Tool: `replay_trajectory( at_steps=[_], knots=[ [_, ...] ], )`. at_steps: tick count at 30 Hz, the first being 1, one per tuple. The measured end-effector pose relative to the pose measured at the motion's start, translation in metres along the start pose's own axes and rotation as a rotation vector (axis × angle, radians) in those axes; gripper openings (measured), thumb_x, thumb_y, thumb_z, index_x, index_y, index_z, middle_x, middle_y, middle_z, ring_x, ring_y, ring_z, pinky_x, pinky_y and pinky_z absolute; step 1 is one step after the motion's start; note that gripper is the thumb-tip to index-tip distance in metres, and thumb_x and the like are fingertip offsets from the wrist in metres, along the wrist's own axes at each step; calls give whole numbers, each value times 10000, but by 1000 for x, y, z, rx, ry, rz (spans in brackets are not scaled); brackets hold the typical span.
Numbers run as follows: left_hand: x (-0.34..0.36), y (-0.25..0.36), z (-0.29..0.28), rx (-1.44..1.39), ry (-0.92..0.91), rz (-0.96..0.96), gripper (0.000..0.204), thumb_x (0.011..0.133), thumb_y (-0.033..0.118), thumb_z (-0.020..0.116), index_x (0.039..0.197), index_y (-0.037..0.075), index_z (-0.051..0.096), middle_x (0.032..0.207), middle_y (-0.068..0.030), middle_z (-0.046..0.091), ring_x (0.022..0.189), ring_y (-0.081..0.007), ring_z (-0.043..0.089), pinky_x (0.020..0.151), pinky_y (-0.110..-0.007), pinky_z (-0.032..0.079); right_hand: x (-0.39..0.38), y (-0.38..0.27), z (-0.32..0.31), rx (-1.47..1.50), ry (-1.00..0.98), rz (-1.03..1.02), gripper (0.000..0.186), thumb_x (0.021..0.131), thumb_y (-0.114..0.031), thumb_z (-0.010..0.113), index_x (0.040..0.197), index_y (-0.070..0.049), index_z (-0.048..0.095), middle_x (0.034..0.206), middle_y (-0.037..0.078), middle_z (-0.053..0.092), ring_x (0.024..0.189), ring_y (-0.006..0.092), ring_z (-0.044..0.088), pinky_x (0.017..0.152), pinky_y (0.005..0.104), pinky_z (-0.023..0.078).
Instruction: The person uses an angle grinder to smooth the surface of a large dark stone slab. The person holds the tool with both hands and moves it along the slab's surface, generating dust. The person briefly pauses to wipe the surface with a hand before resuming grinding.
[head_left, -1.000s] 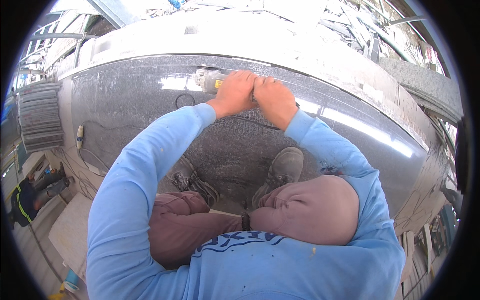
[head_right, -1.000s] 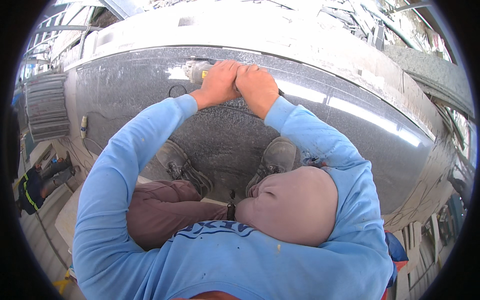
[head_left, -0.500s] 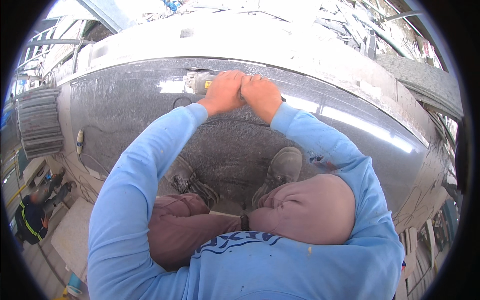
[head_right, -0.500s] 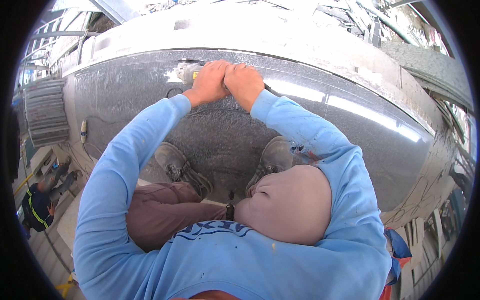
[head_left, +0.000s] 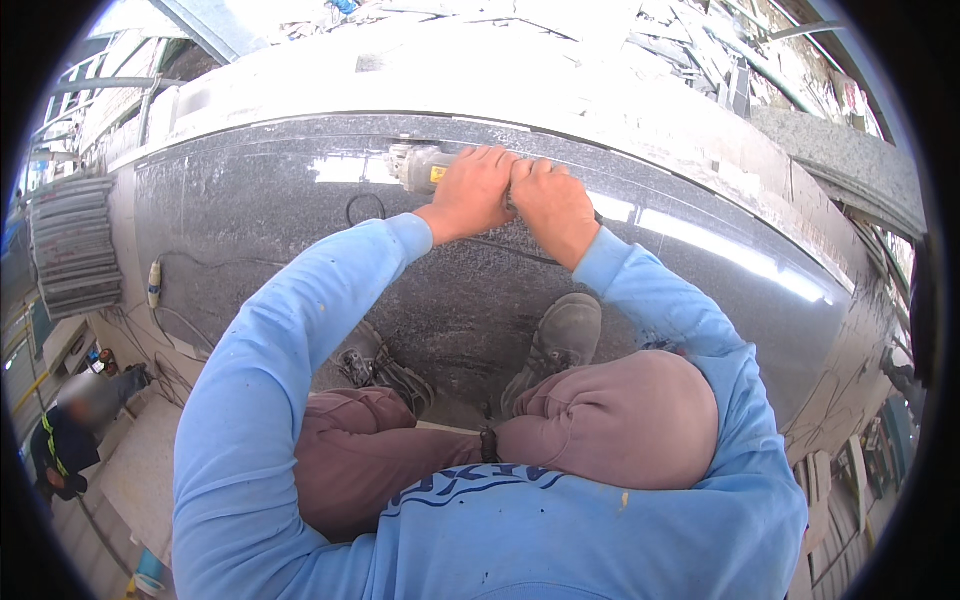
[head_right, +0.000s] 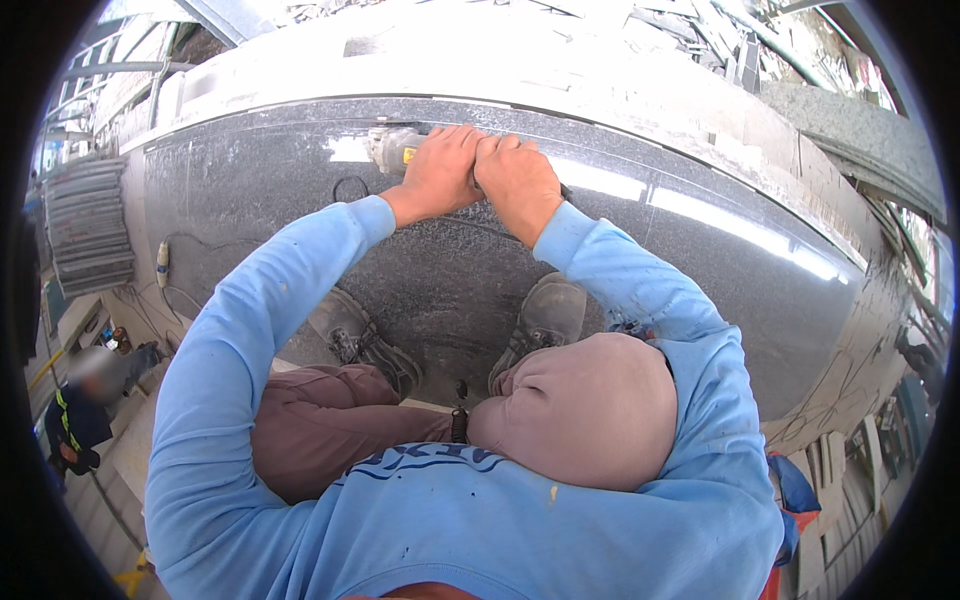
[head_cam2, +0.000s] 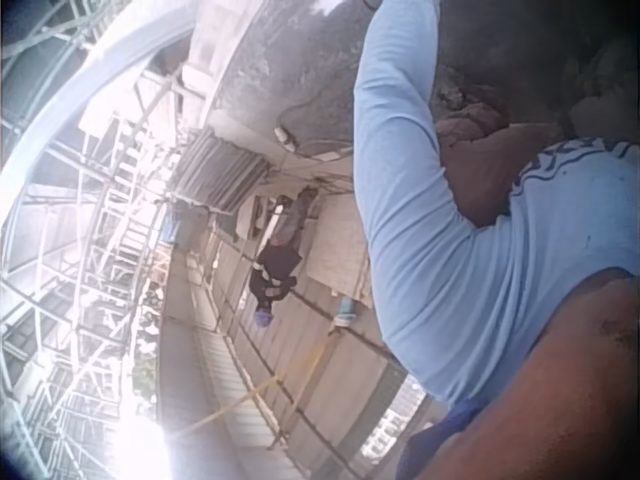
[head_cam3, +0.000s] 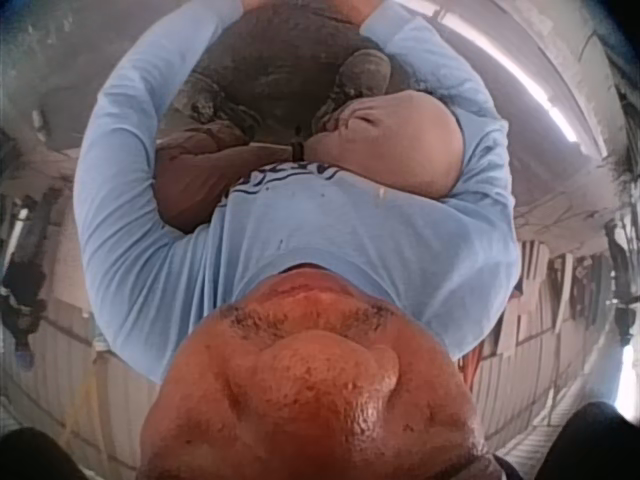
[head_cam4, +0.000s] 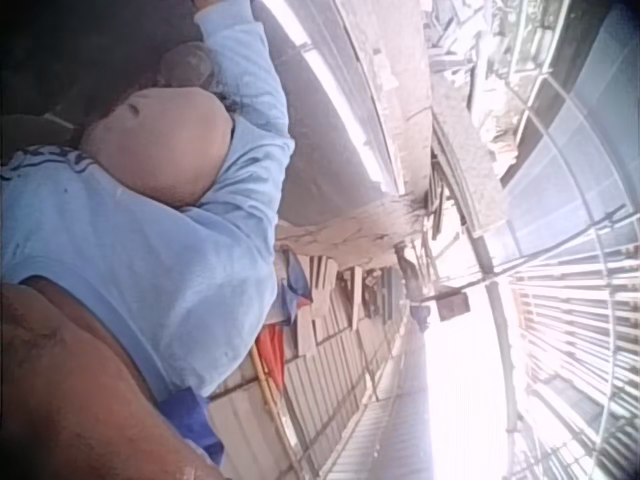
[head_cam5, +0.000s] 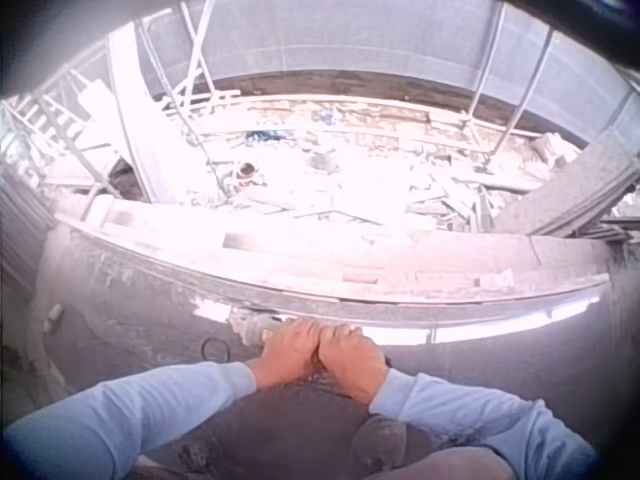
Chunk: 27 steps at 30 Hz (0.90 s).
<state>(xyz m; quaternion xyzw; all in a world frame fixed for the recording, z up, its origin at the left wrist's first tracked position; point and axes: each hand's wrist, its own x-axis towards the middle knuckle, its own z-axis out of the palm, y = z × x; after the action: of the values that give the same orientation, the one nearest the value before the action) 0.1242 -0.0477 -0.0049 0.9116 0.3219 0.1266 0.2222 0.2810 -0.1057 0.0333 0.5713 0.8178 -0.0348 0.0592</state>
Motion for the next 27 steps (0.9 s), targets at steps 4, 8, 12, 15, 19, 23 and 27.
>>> replay_trajectory(
  at_steps=[4, 8, 12, 15, 19, 23, 27],
  knots=[
    [-3, -12, 2, -1, 9, -5, 465, 709, 206, 847, 1080, 57, 608, 1018, -104, 644, 1009, -297, 632, 901, -428, 467, 10, -1, 2, -3, 33, -66, 312, 796, -82, 755, 1053, 45, 633, 874, 143, 691, 830, 236, 714, 662, 304, 598],
    [-4, -23, -5, 12, -45, -22, 484, 715, 212, 850, 1104, 56, 608, 1054, -108, 650, 1049, -299, 629, 921, -433, 465, 23, -8, 14, 82, -4, -10, 270, 808, -26, 698, 1053, 35, 602, 926, 171, 692, 856, 277, 727, 711, 327, 612],
    [-9, -32, -8, 25, -78, -66, 525, 706, 235, 868, 1127, 59, 607, 1058, -111, 651, 1066, -306, 626, 935, -442, 466, 30, -12, 8, 128, -14, -30, 312, 798, -23, 710, 1080, 48, 596, 958, 191, 690, 876, 296, 727, 716, 345, 617],
    [-7, -26, -4, 4, -17, 0, 537, 695, 250, 881, 1118, 65, 606, 1054, -111, 648, 1054, -308, 626, 931, -445, 468, 22, -6, 12, 131, -17, -25, 312, 803, -21, 706, 1086, 45, 591, 976, 198, 687, 878, 304, 728, 713, 348, 617],
    [-1, -6, -2, 16, -62, -27, 517, 693, 251, 881, 1088, 62, 605, 1050, -113, 648, 1052, -310, 628, 923, -442, 471, 3, 2, -2, 80, -13, 19, 299, 802, -20, 703, 1072, 38, 590, 962, 188, 686, 865, 296, 730, 700, 336, 614],
    [2, 2, -5, 9, -99, -47, 500, 697, 242, 872, 1073, 54, 602, 1050, -116, 650, 1061, -311, 630, 927, -440, 474, 0, 4, -1, 35, -30, 13, 289, 805, -28, 710, 1060, 37, 591, 938, 172, 686, 852, 282, 731, 683, 327, 611],
    [-2, -9, -1, -10, -68, -47, 487, 706, 234, 862, 1074, 51, 601, 1055, -117, 651, 1062, -310, 631, 945, -441, 472, 10, 1, 3, 13, -3, -63, 290, 807, -57, 725, 1055, 45, 613, 927, 163, 692, 856, 268, 724, 693, 321, 609]
  ],
)
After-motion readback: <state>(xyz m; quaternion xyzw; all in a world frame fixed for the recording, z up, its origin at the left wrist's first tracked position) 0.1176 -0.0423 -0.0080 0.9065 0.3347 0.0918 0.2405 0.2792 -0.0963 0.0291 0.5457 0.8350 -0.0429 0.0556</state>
